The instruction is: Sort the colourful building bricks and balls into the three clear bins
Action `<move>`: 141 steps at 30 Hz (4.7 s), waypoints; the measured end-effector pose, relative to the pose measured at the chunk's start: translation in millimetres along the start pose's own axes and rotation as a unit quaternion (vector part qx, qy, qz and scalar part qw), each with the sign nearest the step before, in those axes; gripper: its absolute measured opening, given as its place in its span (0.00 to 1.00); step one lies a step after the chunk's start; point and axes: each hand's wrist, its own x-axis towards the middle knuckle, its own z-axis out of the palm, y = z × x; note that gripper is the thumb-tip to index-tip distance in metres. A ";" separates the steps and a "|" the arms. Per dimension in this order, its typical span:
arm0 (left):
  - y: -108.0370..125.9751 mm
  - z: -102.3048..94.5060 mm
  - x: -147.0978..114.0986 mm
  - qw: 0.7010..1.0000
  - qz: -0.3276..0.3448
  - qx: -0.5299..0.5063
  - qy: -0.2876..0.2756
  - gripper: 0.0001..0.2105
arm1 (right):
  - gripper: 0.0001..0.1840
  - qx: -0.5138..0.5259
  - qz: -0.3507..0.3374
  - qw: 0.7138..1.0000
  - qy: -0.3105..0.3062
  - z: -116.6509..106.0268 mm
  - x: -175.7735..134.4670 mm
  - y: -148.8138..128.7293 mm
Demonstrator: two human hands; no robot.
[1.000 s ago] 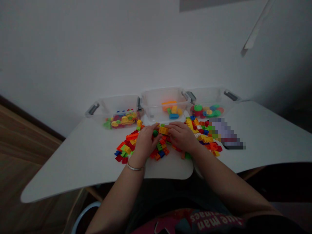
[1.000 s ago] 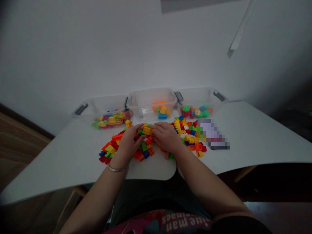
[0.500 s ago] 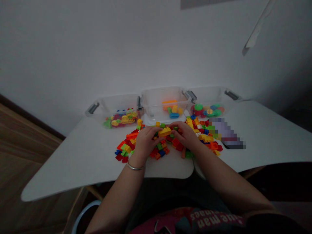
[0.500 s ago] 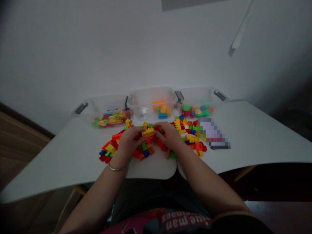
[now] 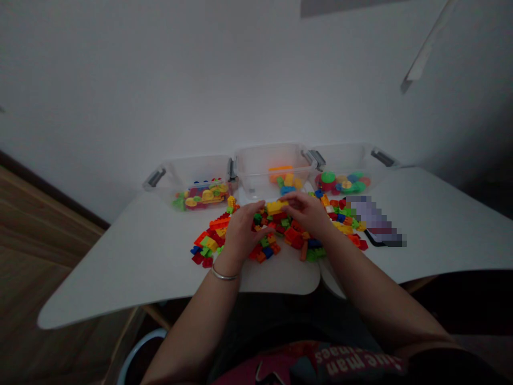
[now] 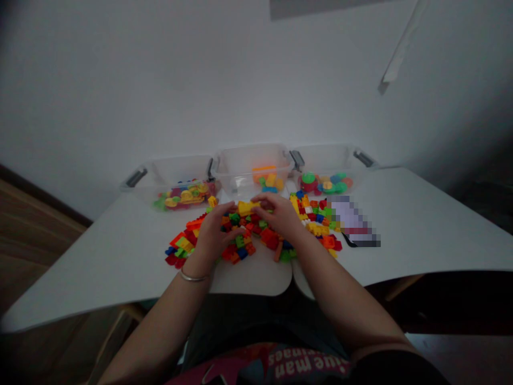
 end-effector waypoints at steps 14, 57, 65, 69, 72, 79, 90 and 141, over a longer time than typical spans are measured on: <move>-2.3 -1.2 0.4 0.990 -0.092 0.105 -0.002 0.15 | 0.12 -0.254 -0.025 0.958 0.131 -24.1 98.8 17.0; 5.6 12.1 2.4 0.975 -0.053 0.176 -0.122 0.19 | 0.12 -0.275 -0.093 0.956 -0.046 14.9 -9.6 15.0; 4.7 8.8 5.6 0.987 -0.018 0.124 -0.101 0.20 | 0.13 -0.249 -0.101 0.963 -0.021 16.9 -9.4 18.7; 4.5 7.8 6.0 0.994 0.034 0.064 -0.082 0.20 | 0.15 -0.239 -0.081 0.968 0.004 16.3 -11.4 16.3; 4.7 8.4 5.2 0.994 0.066 0.022 -0.083 0.20 | 0.16 -0.235 -0.065 0.970 0.017 15.8 -12.6 13.4; 6.6 8.5 4.8 0.990 0.095 0.012 -0.108 0.21 | 0.11 -0.225 -0.057 0.973 0.003 16.7 -11.6 14.0; 12.7 -5.8 8.2 0.991 -0.037 0.127 -0.010 0.14 | 0.06 -0.105 -0.047 0.982 0.147 -5.6 6.7 6.8; 5.9 10.8 6.9 0.985 -0.048 0.120 -0.119 0.11 | 0.15 -0.326 -0.071 0.937 -0.101 -3.9 -11.1 29.6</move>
